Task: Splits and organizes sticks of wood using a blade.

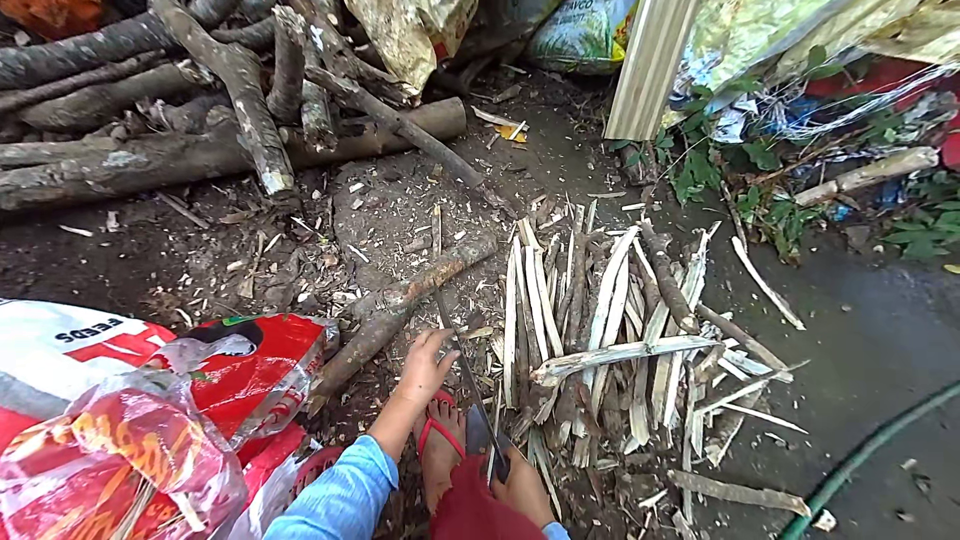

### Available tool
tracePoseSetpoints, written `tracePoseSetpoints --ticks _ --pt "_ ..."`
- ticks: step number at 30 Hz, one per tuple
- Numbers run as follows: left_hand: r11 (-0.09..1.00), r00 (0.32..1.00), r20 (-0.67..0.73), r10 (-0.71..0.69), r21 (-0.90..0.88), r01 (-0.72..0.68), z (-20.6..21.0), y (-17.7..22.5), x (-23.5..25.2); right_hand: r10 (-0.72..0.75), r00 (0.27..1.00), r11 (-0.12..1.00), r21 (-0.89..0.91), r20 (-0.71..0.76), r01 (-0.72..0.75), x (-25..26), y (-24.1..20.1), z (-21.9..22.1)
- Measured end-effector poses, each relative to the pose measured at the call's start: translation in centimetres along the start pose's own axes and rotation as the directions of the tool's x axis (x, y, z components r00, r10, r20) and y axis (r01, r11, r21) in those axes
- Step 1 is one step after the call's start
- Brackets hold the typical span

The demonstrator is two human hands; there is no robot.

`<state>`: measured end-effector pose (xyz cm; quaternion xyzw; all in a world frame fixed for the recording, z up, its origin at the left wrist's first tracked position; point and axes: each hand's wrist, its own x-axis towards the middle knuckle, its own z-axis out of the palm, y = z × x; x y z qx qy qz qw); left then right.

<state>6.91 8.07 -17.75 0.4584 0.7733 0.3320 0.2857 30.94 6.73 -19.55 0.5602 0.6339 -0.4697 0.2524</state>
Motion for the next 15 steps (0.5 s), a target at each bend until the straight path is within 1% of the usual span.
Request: tracePoseSetpoints --ticks 4,7,8,10,11,13,15 --pt "0.995 0.991 -0.093 0.1 0.034 -0.097 1.1 -0.3 0.4 0.004 1.0 1.0 -0.004 0.019 -0.004 0.1 0.0 0.2" --pt "0.977 0.969 -0.132 0.208 0.077 -0.2 1.5 -1.1 0.3 -0.043 0.999 0.999 0.017 0.033 0.042 0.1 0.4 -0.1" --pt "0.969 0.959 -0.147 0.243 0.091 -0.231 1.6 -1.4 0.2 -0.07 0.997 0.996 0.054 0.038 0.067 0.2 0.6 -0.3" --pt "0.96 0.946 -0.174 0.275 0.094 -0.262 1.9 -1.8 0.0 -0.126 0.991 0.973 0.201 0.051 0.114 0.3 1.2 -0.6" --pt "0.961 0.941 -0.2 0.274 0.095 -0.26 2.0 -2.0 -0.2 -0.139 0.989 0.952 0.283 0.057 0.118 0.4 1.6 -0.6" --pt "0.981 0.951 -0.241 0.194 0.071 -0.181 1.9 -2.4 -0.8 -0.121 0.99 0.907 0.414 0.073 0.081 0.5 1.9 -0.2" --pt "0.998 0.96 -0.271 0.067 0.029 -0.061 1.5 -2.8 -1.2 -0.088 0.994 0.897 0.438 0.068 0.05 0.7 2.4 0.4"
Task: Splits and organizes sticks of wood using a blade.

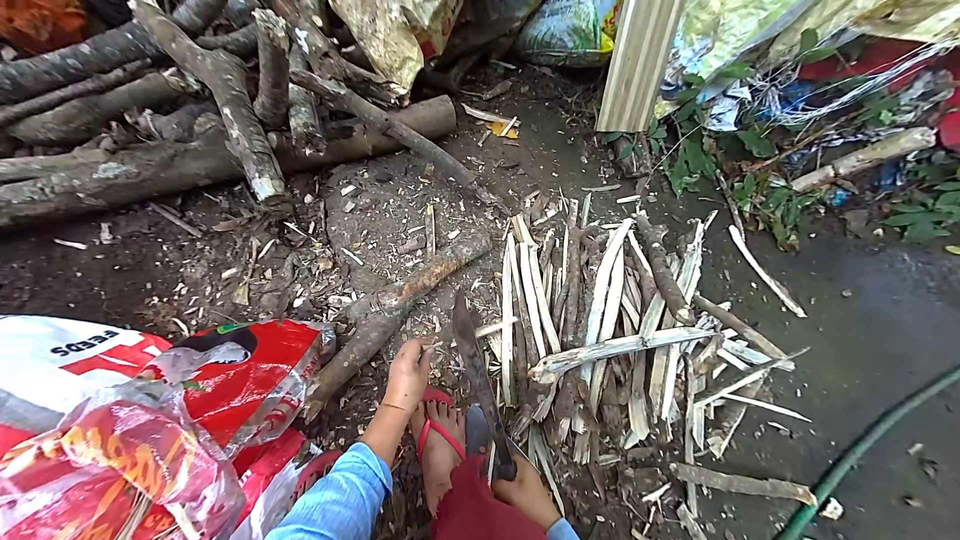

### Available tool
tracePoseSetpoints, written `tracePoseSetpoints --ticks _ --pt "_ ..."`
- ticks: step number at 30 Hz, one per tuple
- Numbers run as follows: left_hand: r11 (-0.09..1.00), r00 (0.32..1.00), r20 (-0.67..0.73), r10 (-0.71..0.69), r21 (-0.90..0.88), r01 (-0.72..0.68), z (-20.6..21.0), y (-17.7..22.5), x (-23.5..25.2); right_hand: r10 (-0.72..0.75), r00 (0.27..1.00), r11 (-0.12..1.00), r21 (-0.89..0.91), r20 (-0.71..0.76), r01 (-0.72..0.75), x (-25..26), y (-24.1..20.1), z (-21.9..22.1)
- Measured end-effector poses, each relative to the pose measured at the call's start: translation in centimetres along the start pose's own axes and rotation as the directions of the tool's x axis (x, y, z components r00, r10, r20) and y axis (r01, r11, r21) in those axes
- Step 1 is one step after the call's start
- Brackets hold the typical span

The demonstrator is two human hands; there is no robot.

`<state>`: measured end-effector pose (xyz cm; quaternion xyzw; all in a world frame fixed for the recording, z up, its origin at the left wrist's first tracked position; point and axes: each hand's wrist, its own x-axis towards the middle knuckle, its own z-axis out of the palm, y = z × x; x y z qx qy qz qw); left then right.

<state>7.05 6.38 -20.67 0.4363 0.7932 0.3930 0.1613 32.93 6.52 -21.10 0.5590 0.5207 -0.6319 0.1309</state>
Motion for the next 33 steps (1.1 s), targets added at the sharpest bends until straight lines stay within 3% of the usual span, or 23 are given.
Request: tracePoseSetpoints --ticks 4,8,11,15,18,21,24,26,28,29,30,31,32,33 --pt "0.961 0.968 -0.045 -0.245 -0.14 0.237 -1.2 -0.5 0.4 -0.004 0.999 0.988 -0.151 -0.054 -0.004 -0.1 0.5 0.0" --pt "0.772 0.865 0.133 -0.484 -0.401 0.494 -0.9 0.7 3.3 -0.027 0.989 0.992 -0.122 -0.143 0.009 -1.1 0.6 -0.3" --pt "0.774 0.776 0.379 -0.504 -0.2 0.601 0.6 1.8 6.1 -0.053 0.972 0.998 -0.031 -0.229 0.047 -2.2 0.2 -0.9" --pt "0.899 0.675 0.603 -0.426 0.195 0.393 4.2 3.4 8.2 -0.029 0.951 0.99 0.121 -0.309 0.07 -2.9 -0.5 -1.7" --pt "0.878 0.62 0.621 -0.479 0.344 0.334 5.8 3.2 8.2 -0.019 0.935 0.977 0.191 -0.354 0.092 -3.2 -0.4 -2.1" --pt "0.832 0.628 0.546 -0.555 0.367 0.417 4.7 2.6 7.4 -0.021 0.925 0.976 0.193 -0.379 0.101 -3.3 0.1 -2.5" --pt "0.799 0.722 0.369 -0.585 0.417 0.433 2.8 2.0 5.8 -0.018 0.926 0.978 0.185 -0.377 0.095 -3.2 0.7 -2.5" --pt "0.828 0.776 0.319 -0.545 0.351 0.437 2.6 2.0 4.9 -0.02 0.927 0.98 0.176 -0.374 0.092 -2.8 0.9 -2.4" --pt "0.827 0.714 0.425 -0.556 0.201 0.525 3.8 2.8 4.4 -0.024 0.931 0.981 0.172 -0.363 0.092 -2.6 0.8 -2.1" --pt "0.756 0.639 0.486 -0.596 0.074 0.65 4.9 3.3 4.2 -0.029 0.935 0.98 0.172 -0.353 0.095 -2.7 0.6 -2.0" --pt "0.59 0.541 0.529 -0.654 -0.091 0.802 6.3 3.8 4.1 -0.038 0.938 0.98 0.171 -0.344 0.103 -2.7 0.4 -2.0" --pt "0.355 0.434 0.558 -0.708 -0.25 0.901 7.6 4.3 4.2 -0.05 0.938 0.979 0.169 -0.343 0.114 -2.8 0.4 -1.8" --pt "0.123 0.335 0.575 -0.747 -0.376 0.918 8.6 4.5 4.5 -0.061 0.937 0.979 0.164 -0.343 0.124 -2.9 0.3 -1.8" --pt "-0.041 0.266 0.572 -0.776 -0.466 0.884 9.5 4.5 4.8 -0.065 0.938 0.98 0.157 -0.341 0.125 -3.0 0.2 -1.7"
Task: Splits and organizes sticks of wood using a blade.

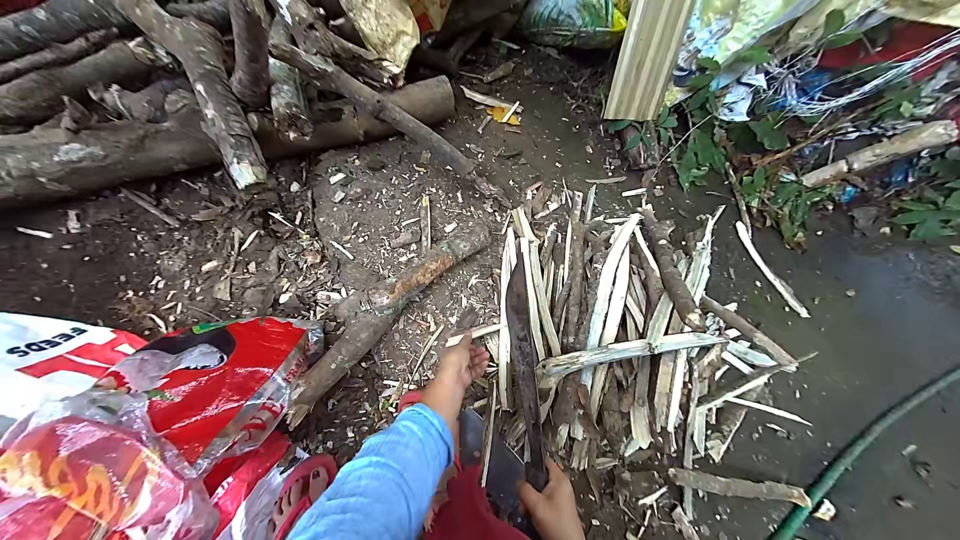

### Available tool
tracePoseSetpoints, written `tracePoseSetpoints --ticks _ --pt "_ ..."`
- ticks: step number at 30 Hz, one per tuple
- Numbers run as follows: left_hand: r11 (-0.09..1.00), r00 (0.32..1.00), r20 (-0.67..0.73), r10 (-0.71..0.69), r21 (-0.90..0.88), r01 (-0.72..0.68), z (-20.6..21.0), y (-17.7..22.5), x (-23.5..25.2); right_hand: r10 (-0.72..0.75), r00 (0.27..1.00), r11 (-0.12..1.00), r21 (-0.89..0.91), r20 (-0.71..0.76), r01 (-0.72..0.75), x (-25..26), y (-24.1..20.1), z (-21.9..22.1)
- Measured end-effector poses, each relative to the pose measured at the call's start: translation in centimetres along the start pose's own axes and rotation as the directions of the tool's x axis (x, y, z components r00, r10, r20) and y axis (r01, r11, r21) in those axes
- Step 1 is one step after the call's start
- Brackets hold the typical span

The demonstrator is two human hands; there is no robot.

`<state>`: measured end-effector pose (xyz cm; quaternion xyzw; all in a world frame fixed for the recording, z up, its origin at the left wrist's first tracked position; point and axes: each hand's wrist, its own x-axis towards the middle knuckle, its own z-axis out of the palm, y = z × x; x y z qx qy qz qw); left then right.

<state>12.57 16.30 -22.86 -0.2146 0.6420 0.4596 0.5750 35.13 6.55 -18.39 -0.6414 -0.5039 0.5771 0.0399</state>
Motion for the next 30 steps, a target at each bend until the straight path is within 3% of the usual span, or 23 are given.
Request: tracePoseSetpoints --ticks 2,6,8,10,12,14,16,18,22,30 --pt "0.984 0.997 -0.076 -0.03 -0.18 0.016 1.0 0.1 0.6 0.003 1.0 1.0 -0.017 0.001 -0.003 -0.3 -0.4 -0.1" --pt "0.976 0.989 -0.145 -0.024 -0.216 -0.008 1.8 0.3 0.8 0.004 1.0 0.999 -0.043 0.006 -0.003 -0.5 -0.7 -0.4" --pt "0.99 0.982 -0.185 0.034 -0.127 -0.058 2.1 0.3 1.0 0.0 1.0 0.999 -0.053 0.009 0.0 -0.4 -0.8 -0.5" --pt "0.967 0.956 -0.152 0.251 0.093 -0.239 1.7 0.3 1.1 -0.007 1.0 0.997 -0.074 0.003 0.007 -0.4 -0.9 -0.6" --pt "0.796 0.847 -0.015 0.531 0.351 -0.492 0.4 0.6 0.2 -0.025 1.0 0.995 -0.097 0.002 0.025 -0.5 -1.0 -0.8" --pt "0.523 0.679 0.156 0.717 0.524 -0.672 -1.6 1.2 -1.8 -0.052 0.999 0.992 -0.118 0.005 0.052 -0.9 -1.4 -1.0" --pt "0.26 0.507 0.287 0.813 0.6 -0.757 -3.4 1.4 -2.8 -0.087 0.996 0.986 -0.143 0.017 0.088 -1.5 -1.9 -1.2" --pt "0.105 0.421 0.382 0.822 0.625 -0.773 -4.7 1.4 -3.3 -0.125 0.991 0.975 -0.178 0.04 0.131 -1.9 -2.7 -1.1" --pt "-0.045 0.327 0.489 0.808 0.606 -0.794 -5.7 1.0 -2.5 -0.198 0.976 0.94 -0.265 0.085 0.214 -2.3 -3.4 -0.5" --pt "-0.105 0.257 0.517 0.817 0.572 -0.813 -5.8 0.3 -1.8 -0.247 0.964 0.918 -0.295 0.095 0.264 -2.5 -3.6 0.4"
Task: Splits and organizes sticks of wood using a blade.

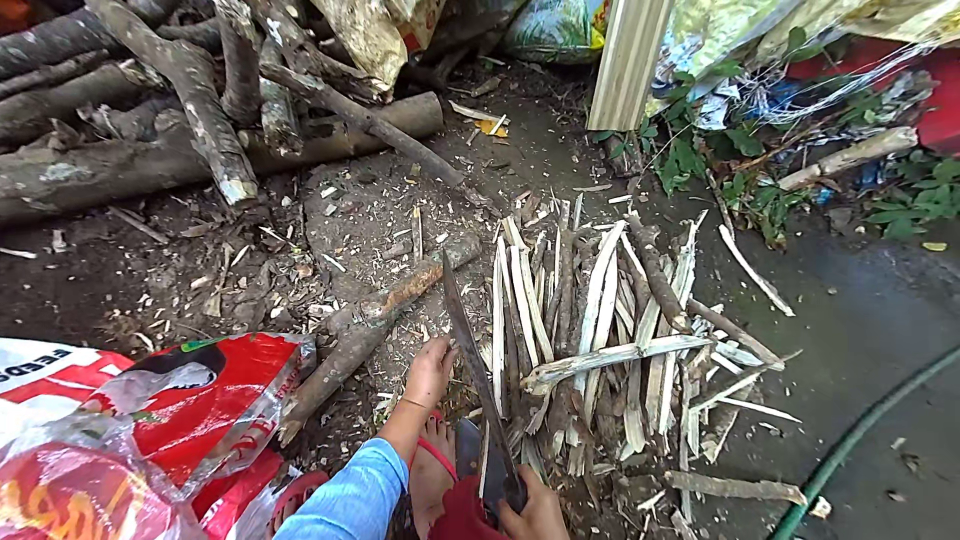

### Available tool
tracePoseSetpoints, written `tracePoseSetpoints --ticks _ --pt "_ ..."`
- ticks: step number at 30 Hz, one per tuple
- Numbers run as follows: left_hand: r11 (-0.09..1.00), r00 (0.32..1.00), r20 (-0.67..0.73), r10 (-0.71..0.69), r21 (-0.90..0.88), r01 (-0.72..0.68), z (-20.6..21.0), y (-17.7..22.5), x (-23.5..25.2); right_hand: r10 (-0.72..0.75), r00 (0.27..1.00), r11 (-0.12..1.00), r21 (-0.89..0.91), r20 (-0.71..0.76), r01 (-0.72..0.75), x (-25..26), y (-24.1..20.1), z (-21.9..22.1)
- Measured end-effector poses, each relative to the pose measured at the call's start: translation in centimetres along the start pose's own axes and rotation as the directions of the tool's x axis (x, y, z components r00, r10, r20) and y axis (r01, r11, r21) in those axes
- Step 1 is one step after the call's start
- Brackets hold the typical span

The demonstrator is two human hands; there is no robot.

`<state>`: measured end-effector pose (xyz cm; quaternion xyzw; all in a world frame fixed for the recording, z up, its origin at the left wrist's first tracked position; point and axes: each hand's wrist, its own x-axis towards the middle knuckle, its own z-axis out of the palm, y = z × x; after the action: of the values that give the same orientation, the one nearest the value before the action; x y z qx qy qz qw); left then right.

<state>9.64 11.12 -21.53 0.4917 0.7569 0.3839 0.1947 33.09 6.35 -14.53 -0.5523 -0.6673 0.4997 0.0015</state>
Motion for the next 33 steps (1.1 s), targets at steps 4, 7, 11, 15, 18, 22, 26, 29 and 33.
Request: tracePoseSetpoints --ticks 4,7,11,15,18,22,26,29,33 --pt "0.999 0.999 -0.006 0.04 0.034 -0.04 0.0 0.0 0.0 0.06 0.996 0.998 -0.019 0.059 -0.059 0.3 -0.2 -0.5" --pt "0.989 0.99 -0.027 0.135 0.063 -0.134 -0.6 0.2 0.2 0.043 0.998 0.998 -0.036 0.049 -0.041 0.0 -0.3 -0.8" --pt "0.986 0.987 0.039 0.154 0.053 -0.156 -0.8 -0.2 0.1 0.096 0.991 0.992 -0.085 0.088 -0.089 -0.3 -0.2 -0.7" --pt "0.982 0.982 0.111 0.155 0.089 -0.165 -1.5 0.2 0.8 0.098 0.993 0.992 -0.087 0.068 -0.092 -0.6 -0.6 -1.2" --pt "0.967 0.971 0.03 0.238 0.088 -0.239 -1.4 0.0 0.3 0.093 0.994 0.992 -0.096 0.063 -0.087 -1.1 -0.7 -0.8" --pt "0.98 0.98 0.106 0.166 0.096 -0.176 -1.3 -0.2 0.5 0.149 0.984 0.983 -0.12 0.097 -0.137 -0.5 -0.7 -0.8" --pt "0.969 0.974 0.06 0.221 0.102 -0.226 -1.4 0.1 0.2 0.12 0.991 0.989 -0.097 0.06 -0.114 -1.1 -0.4 -0.4" --pt "0.989 0.983 0.141 0.118 0.067 -0.128 -1.0 -0.6 0.3 0.168 0.982 0.982 -0.104 0.081 -0.159 -0.1 0.2 -0.2" --pt "0.989 0.931 0.335 -0.143 0.07 0.127 -4.7 1.3 1.5 0.063 0.998 0.997 -0.034 0.011 -0.063 -0.7 -0.1 -0.7"
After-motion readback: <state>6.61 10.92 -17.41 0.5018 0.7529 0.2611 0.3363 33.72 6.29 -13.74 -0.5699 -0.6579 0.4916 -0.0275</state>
